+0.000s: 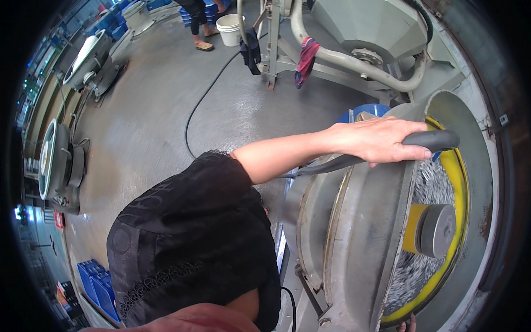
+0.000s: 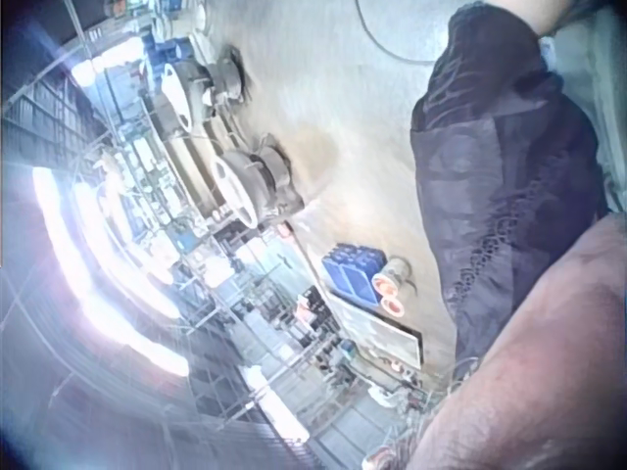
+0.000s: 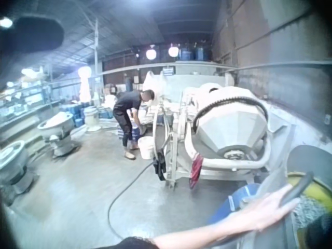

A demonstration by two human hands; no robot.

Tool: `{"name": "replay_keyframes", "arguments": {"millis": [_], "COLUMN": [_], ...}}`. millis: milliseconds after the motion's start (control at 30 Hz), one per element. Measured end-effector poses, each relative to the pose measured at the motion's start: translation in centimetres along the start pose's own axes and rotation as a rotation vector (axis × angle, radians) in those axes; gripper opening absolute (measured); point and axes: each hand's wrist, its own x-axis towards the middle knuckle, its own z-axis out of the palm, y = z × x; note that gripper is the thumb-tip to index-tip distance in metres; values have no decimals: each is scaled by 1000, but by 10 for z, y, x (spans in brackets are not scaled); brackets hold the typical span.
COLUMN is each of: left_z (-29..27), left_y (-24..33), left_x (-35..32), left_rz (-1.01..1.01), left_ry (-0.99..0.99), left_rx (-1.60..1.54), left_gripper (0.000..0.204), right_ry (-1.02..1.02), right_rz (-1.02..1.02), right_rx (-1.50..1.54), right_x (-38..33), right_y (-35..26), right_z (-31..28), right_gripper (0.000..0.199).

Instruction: The person uses a hose to spray water into a rotating industrial machine containing a mop-like material. They repeatedly direct the water stream into the machine's interior and occasionally adjust the hose position.

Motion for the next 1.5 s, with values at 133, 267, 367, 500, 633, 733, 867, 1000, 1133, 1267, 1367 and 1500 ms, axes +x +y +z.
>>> {"name": "replay_keyframes", "arguments": {"millis": [133,267,367,500,633,733,867,1000,1133,1267,1367,1500], "left_z": [0,0,0,-3,-3,1,2,4,3,-1,4,0], "left_y": [-2,-2,-1,2,-1,-8,-10,-11,-8,-2,-7,-3], "left_x": [1,2,2,-3,-5,-4,-3,-2,-4,-8,-1,-8], "left_rz": [69,48,37,43,57,75,78,84,60,66,81,82], "left_ry": [35,25,12,28,24,52,42,64,81,87,74,79], "left_rx": [9,31,41,42,7,-15,-36,-62,-59,-21,-28,-46], "left_gripper": [56,63,67,62,55,48,46,46,47,55,58,58], "right_ry": [-2,2,43,79,142,202,192,225,236,223,171,103], "right_rz": [39,81,5,2,33,43,51,34,28,65,73,-19], "right_rx": [-27,98,105,115,244,237,135,146,167,134,163,125], "right_x": [2,-3,-8,-11,-19,-28,-33,-37,-34,-21,-16,-7], "right_y": [-9,-12,-23,-32,-45,-70,-65,-60,-64,-40,-31,-14], "right_z": [-1,-3,0,1,10,15,12,14,18,10,8,-1], "right_gripper": [39,38,39,42,46,46,46,45,42,43,44,45]}}
